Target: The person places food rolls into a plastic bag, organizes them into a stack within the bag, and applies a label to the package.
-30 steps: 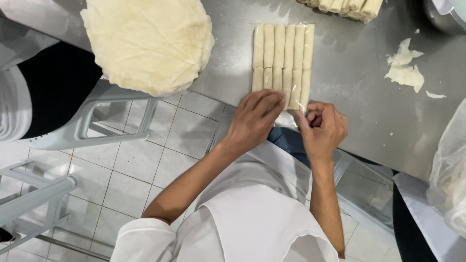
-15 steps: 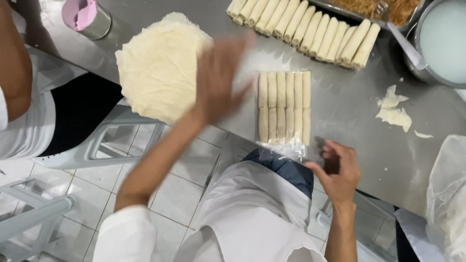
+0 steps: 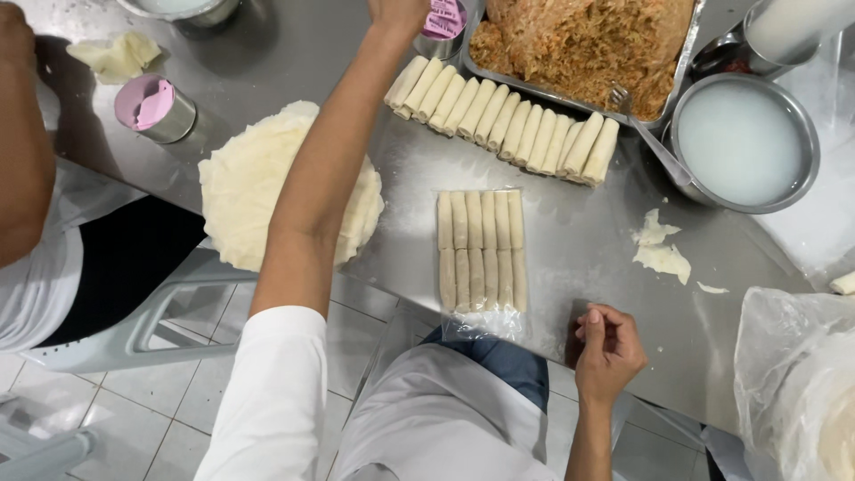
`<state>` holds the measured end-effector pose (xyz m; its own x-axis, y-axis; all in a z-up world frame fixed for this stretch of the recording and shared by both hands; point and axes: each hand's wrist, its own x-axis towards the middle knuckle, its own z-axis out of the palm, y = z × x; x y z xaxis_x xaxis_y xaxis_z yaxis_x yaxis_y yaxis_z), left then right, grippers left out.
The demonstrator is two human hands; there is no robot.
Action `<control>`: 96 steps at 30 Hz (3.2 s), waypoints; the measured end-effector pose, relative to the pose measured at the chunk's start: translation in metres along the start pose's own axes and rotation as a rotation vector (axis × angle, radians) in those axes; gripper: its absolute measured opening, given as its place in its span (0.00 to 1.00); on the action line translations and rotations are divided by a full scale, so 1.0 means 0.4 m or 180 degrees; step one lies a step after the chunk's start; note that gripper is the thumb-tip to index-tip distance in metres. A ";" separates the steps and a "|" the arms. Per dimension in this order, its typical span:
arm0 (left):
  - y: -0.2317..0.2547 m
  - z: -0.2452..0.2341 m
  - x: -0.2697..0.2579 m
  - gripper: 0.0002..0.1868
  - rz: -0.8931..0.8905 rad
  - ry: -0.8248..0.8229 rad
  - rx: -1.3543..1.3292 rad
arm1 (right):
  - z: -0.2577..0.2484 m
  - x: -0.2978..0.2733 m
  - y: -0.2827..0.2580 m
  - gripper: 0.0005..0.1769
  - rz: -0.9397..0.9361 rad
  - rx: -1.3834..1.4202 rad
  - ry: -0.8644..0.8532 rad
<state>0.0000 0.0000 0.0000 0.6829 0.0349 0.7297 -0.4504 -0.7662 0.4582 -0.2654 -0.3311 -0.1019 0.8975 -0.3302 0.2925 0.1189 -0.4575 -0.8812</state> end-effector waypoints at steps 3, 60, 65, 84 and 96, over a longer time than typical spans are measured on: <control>0.032 -0.032 -0.011 0.07 -0.0137 -0.0047 -0.0175 | -0.001 0.002 -0.002 0.09 -0.0019 -0.0007 -0.0033; 0.412 -0.142 -0.587 0.08 -0.1991 -0.0418 -0.2153 | 0.031 0.174 0.009 0.37 -0.1034 -0.2332 -0.1721; 0.391 -0.138 -0.590 0.08 -0.2219 -0.0508 -0.2218 | -0.001 0.104 -0.057 0.37 -0.0596 -0.0729 -0.1977; 0.471 -0.107 -0.587 0.09 -0.1662 -0.0253 -0.2391 | -0.015 -0.081 -0.093 0.33 0.1332 0.1789 -0.0079; 0.374 -0.090 -0.679 0.26 0.0181 -0.0535 -0.0208 | 0.038 -0.240 -0.076 0.35 0.1802 0.2108 0.0303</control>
<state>-0.2734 -0.1012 -0.1113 0.7393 -0.1190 0.6628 -0.5236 -0.7205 0.4547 -0.3485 -0.2728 -0.1086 0.8606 -0.4434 -0.2505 -0.0851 0.3597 -0.9292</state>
